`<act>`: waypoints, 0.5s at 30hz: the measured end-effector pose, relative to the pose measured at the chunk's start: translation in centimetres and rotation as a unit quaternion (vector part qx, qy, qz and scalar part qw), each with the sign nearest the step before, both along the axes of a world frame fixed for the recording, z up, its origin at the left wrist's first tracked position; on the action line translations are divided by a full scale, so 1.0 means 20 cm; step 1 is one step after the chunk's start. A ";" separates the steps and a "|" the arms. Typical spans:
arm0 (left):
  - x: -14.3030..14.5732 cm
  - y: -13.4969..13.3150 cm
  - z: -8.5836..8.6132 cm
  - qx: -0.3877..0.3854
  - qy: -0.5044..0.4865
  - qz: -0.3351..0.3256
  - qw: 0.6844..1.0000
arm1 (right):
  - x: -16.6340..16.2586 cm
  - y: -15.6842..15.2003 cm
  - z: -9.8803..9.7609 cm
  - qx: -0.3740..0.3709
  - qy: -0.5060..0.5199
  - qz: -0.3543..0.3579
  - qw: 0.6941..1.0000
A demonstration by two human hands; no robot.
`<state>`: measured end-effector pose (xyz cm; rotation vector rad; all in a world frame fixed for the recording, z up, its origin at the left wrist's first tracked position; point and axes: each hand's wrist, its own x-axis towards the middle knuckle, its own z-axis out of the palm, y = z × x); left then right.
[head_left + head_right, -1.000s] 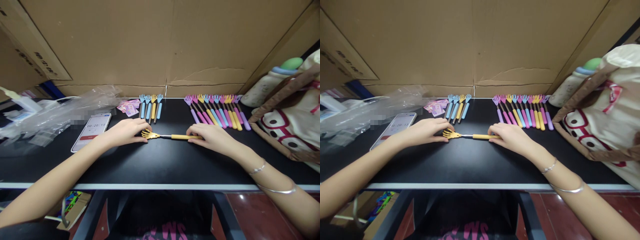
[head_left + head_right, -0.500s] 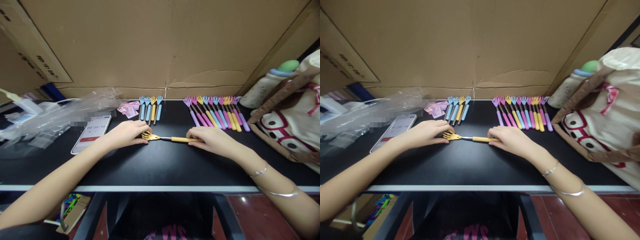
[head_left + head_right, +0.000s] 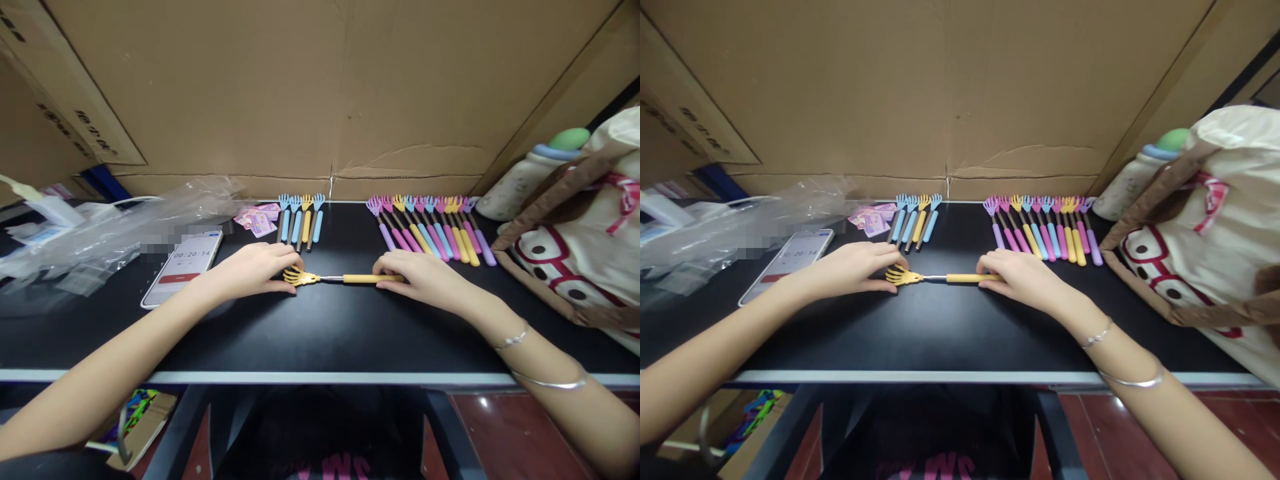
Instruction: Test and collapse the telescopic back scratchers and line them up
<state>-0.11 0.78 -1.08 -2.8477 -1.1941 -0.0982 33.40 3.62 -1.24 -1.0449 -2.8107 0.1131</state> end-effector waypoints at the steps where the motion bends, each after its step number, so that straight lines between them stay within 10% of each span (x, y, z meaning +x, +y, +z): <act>1: 0.00 0.00 0.00 -0.001 0.001 0.000 1.000 | 0.00 0.00 0.00 -0.001 0.001 0.000 1.000; 15: 0.00 0.00 0.00 0.001 -0.001 0.002 1.000 | 0.00 -0.02 0.02 0.017 -0.018 0.015 1.000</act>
